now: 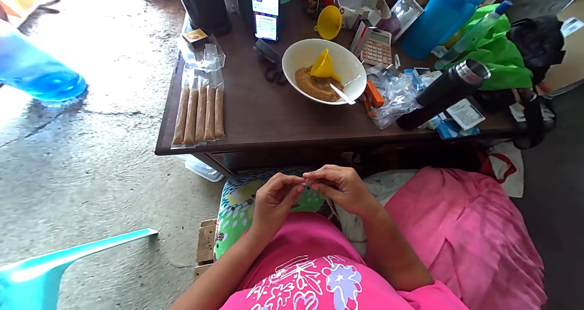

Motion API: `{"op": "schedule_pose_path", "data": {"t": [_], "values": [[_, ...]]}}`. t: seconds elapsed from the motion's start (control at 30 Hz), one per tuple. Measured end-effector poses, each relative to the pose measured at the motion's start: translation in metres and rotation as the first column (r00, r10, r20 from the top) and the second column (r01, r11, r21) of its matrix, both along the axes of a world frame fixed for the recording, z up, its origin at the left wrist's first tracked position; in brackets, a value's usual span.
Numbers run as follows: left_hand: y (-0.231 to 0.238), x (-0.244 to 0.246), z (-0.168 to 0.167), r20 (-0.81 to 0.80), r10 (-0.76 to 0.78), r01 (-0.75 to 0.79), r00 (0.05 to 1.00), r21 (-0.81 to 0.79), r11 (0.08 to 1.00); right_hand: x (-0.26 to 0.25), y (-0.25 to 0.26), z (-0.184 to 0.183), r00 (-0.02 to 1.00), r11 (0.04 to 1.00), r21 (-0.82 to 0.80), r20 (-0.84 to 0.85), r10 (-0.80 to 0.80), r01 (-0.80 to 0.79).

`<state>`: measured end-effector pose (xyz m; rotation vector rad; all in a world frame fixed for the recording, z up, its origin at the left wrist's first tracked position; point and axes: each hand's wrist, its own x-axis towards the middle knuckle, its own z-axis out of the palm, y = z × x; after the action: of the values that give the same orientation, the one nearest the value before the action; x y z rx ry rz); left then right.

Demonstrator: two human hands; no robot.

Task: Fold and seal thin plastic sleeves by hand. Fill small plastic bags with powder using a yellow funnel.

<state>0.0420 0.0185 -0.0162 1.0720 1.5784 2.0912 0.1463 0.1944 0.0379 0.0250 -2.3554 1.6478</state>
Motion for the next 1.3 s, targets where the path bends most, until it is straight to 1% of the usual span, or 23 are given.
{"op": "schedule_pose_path", "data": {"t": [0.17, 0.3, 0.37, 0.47, 0.53, 0.6, 0.67, 0.83, 0.9, 0.97, 1.0, 1.1, 1.17, 1.2, 1.23, 1.3], "values": [[0.000, 0.001, 0.000, -0.006, 0.006, -0.006, 1.000, -0.025, 1.000, -0.003, -0.005, -0.002, 0.983, 0.962, 0.201, -0.037, -0.181, 0.185], [0.000, 0.001, -0.001, -0.007, 0.009, -0.010, 1.000, -0.034, 0.999, -0.005, -0.008, -0.007, 0.978, 0.916, 0.342, -0.071, -0.197, 0.210], [-0.001, 0.001, -0.002, -0.010, 0.008, -0.008, 1.000, -0.036, 0.999, -0.005, -0.008, -0.009, 0.978, 0.906, 0.368, -0.090, -0.190, 0.210], [0.000, 0.001, -0.002, -0.006, 0.000, 0.000, 1.000, -0.034, 0.999, -0.005, -0.006, -0.010, 0.978, 0.933, 0.294, -0.089, -0.188, 0.206], [0.000, 0.001, -0.002, -0.004, -0.005, 0.004, 1.000, -0.036, 0.999, -0.004, -0.005, -0.009, 0.987, 0.965, 0.211, -0.063, -0.148, 0.158], [0.000, 0.001, -0.003, 0.000, -0.009, 0.009, 1.000, -0.033, 0.999, -0.004, -0.005, -0.007, 0.994, 0.981, 0.165, -0.043, -0.096, 0.102], [0.000, 0.001, -0.003, 0.000, -0.013, 0.013, 1.000, -0.036, 0.999, -0.003, -0.005, -0.006, 0.994, 0.977, 0.185, -0.047, -0.097, 0.104], [-0.001, 0.002, -0.003, -0.004, -0.016, 0.016, 1.000, -0.041, 0.999, -0.003, -0.008, -0.006, 0.978, 0.918, 0.338, -0.084, -0.189, 0.207], [0.000, 0.003, -0.004, 0.000, -0.025, 0.025, 1.000, -0.030, 0.999, -0.005, -0.009, -0.009, 0.969, 0.907, 0.343, -0.109, -0.220, 0.244], [-0.001, 0.003, -0.005, -0.006, -0.037, 0.037, 0.999, -0.020, 0.999, -0.005, -0.011, -0.008, 0.968, 0.923, 0.292, -0.090, -0.233, 0.249], [-0.001, 0.004, -0.005, -0.008, -0.039, 0.039, 0.999, -0.020, 0.999, -0.005, -0.010, -0.007, 0.973, 0.943, 0.241, -0.058, -0.223, 0.230], [-0.003, 0.003, -0.004, 0.000, -0.021, 0.021, 1.000, -0.031, 0.999, -0.002, -0.004, -0.002, 0.994, 0.992, 0.065, 0.033, -0.106, 0.104], [-0.003, 0.001, -0.004, 0.014, 0.001, -0.001, 1.000, -0.022, 1.000, 0.000, 0.000, -0.001, 0.999, 0.998, 0.047, 0.028, -0.035, 0.033], [-0.003, 0.001, -0.005, 0.018, 0.007, -0.006, 1.000, -0.017, 1.000, 0.001, 0.001, -0.001, 1.000, 0.998, 0.060, 0.015, -0.025, 0.024], [-0.003, 0.001, -0.005, 0.019, 0.009, -0.008, 1.000, -0.015, 1.000, 0.001, 0.002, 0.000, 0.999, 0.997, 0.076, 0.003, -0.036, 0.035], [-0.002, 0.001, -0.005, 0.024, 0.002, -0.002, 1.000, -0.016, 1.000, 0.002, 0.000, 0.000, 0.993, 0.989, 0.092, -0.016, -0.116, 0.117]]}}
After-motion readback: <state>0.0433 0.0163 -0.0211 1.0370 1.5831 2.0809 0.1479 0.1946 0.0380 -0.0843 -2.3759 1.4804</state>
